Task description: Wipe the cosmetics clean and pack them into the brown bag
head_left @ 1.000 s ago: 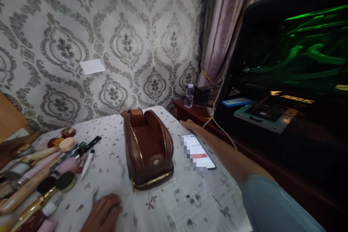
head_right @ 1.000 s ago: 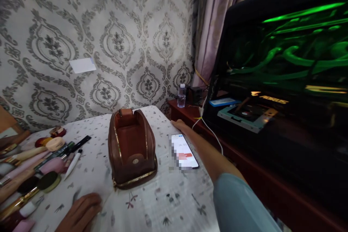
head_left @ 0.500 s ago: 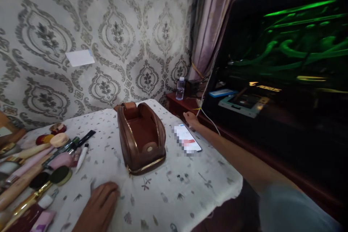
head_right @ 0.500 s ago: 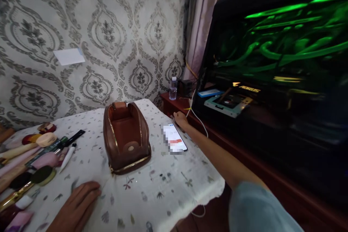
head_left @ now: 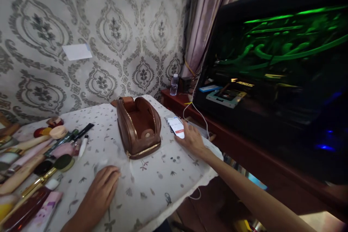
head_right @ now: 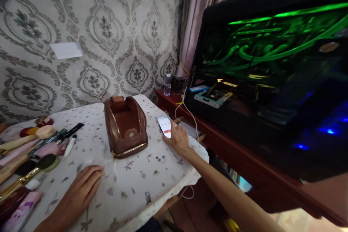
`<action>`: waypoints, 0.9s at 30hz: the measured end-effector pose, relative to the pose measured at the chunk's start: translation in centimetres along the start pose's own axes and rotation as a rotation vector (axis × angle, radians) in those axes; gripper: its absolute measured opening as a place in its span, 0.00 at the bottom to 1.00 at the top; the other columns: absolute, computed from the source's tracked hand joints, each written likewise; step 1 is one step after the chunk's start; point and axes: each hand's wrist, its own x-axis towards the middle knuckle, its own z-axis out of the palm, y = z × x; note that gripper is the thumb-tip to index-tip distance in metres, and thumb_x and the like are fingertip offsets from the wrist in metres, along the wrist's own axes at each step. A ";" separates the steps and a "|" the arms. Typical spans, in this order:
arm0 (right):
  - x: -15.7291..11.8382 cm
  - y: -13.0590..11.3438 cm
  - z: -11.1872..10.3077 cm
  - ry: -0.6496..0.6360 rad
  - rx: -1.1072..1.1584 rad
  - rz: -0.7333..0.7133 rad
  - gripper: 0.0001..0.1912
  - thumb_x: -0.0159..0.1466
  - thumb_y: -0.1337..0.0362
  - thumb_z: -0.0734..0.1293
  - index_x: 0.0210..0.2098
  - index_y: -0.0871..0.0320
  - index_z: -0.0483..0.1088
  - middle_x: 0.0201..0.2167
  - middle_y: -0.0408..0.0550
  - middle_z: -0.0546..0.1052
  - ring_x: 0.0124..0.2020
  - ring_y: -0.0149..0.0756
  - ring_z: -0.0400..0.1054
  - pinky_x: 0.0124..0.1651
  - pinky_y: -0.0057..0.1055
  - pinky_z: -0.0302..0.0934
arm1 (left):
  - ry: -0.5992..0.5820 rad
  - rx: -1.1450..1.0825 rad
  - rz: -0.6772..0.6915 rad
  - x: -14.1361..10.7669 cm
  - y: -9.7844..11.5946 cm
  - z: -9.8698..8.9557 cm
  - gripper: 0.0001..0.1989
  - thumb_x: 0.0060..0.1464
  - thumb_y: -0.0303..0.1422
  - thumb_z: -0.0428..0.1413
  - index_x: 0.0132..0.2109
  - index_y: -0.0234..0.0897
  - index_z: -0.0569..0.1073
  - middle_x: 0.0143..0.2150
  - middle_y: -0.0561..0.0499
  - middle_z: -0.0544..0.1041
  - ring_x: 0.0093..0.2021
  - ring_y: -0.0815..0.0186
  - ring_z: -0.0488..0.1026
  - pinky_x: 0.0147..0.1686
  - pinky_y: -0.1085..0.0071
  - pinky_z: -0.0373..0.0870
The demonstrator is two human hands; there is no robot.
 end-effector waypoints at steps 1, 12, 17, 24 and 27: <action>0.3 0.0 -0.3 -0.014 0.019 0.025 0.42 0.61 0.54 0.68 0.68 0.64 0.50 0.49 0.64 0.74 0.51 0.56 0.67 0.50 0.43 0.58 | -0.004 -0.009 -0.006 0.0 0.0 0.0 0.12 0.66 0.30 0.47 0.51 0.41 0.74 0.45 0.48 0.77 0.46 0.61 0.74 0.48 0.65 0.73; 2.1 -0.5 -2.6 -0.109 0.458 0.309 0.37 0.54 0.54 0.71 0.58 0.61 0.59 0.37 0.50 0.78 0.39 0.45 0.74 0.40 0.34 0.63 | -0.003 -0.042 -0.031 -0.1 0.1 -0.2 0.13 0.67 0.31 0.46 0.49 0.41 0.74 0.45 0.48 0.77 0.45 0.61 0.74 0.46 0.64 0.73; -2.0 -1.8 -1.3 -0.038 0.298 0.055 0.43 0.52 0.56 0.72 0.62 0.61 0.56 0.41 0.55 0.77 0.45 0.51 0.71 0.44 0.37 0.62 | 0.005 -0.052 -0.023 -0.2 0.0 -0.1 0.13 0.67 0.31 0.46 0.50 0.41 0.74 0.45 0.48 0.77 0.46 0.61 0.74 0.47 0.64 0.73; -0.2 0.8 -0.1 -0.034 0.177 0.047 0.34 0.63 0.51 0.67 0.62 0.62 0.61 0.55 0.62 0.73 0.58 0.52 0.65 0.59 0.43 0.56 | 0.005 -0.037 -0.022 0.0 0.1 -0.2 0.12 0.67 0.31 0.47 0.49 0.40 0.75 0.45 0.48 0.77 0.46 0.61 0.75 0.46 0.66 0.73; 3.2 3.1 0.4 -0.053 0.170 0.254 0.23 0.67 0.53 0.62 0.53 0.63 0.71 0.52 0.64 0.75 0.55 0.53 0.68 0.54 0.44 0.60 | 0.001 -0.023 -0.031 -0.1 0.1 -0.1 0.12 0.67 0.31 0.47 0.49 0.40 0.75 0.45 0.48 0.77 0.46 0.61 0.75 0.47 0.66 0.73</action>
